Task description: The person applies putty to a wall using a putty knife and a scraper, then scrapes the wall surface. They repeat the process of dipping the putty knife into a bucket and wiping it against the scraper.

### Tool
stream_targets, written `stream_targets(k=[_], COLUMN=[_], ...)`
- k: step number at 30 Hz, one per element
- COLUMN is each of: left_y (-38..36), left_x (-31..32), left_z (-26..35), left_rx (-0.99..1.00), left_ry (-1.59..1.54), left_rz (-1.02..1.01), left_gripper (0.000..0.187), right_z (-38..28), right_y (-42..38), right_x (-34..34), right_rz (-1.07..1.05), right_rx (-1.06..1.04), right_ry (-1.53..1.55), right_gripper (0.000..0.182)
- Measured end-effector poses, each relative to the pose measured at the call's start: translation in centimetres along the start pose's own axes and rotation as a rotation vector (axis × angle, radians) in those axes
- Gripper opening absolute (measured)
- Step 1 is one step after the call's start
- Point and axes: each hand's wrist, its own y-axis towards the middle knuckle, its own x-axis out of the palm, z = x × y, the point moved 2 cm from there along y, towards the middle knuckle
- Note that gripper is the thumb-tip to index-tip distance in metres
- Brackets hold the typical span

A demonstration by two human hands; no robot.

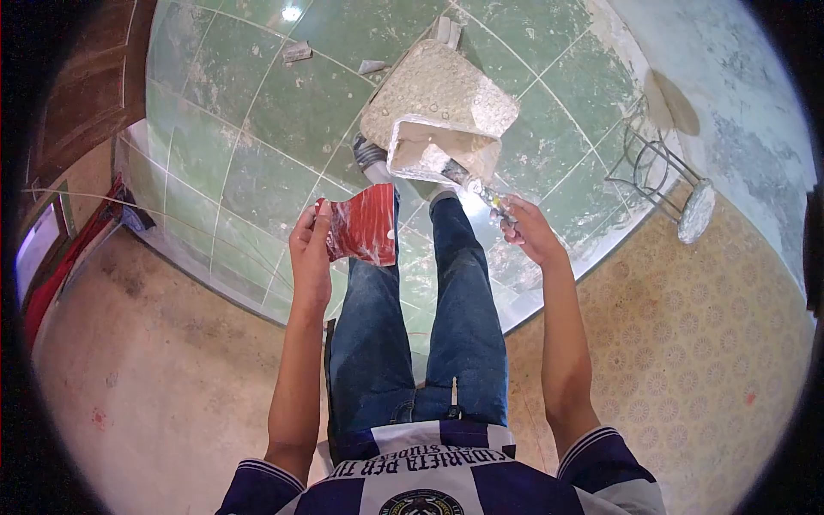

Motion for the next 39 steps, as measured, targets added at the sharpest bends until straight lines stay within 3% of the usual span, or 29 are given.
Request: stream_targets(k=[13,19,23,25,31,35,39], left_y=[10.3,10.7,8.0,6.8,-2.5,-9.0,-15.7], left_x=[6.2,8.6,9.5,9.3,9.9,10.2,10.7], left_z=[-0.5,-0.7,0.4,1.4,10.3,15.8,20.9], left_rx=[0.262,0.040,0.039,0.065,0.120,0.203,0.190], left_ry=[0.246,0.292,0.246,0.242,0.120,0.102,0.123], left_rz=[-0.193,-0.363,-0.376,-0.381,-0.378,-0.407,-0.539], left_gripper=[0.027,0.030,0.029,0.029,0.026,0.024,0.023], right_z=[0.1,-1.4,-3.1,-4.0,-9.0,-11.8,-12.7], right_y=[-2.4,-3.5,-5.1,-6.6,-16.3,-24.2,-30.6], right_x=[-1.3,0.1,2.0,2.8,6.7,9.1,9.9], right_rz=[-0.011,0.009,0.112,0.198,0.146,0.102,0.157], right_rx=[-0.039,-0.229,-0.370,-0.541,-0.895,-0.817,-0.956], right_ry=[0.147,-0.047,-0.377,-0.580,-0.937,-0.923,-1.045], right_gripper=[0.037,0.028,0.025,0.027,0.042,0.044,0.048])
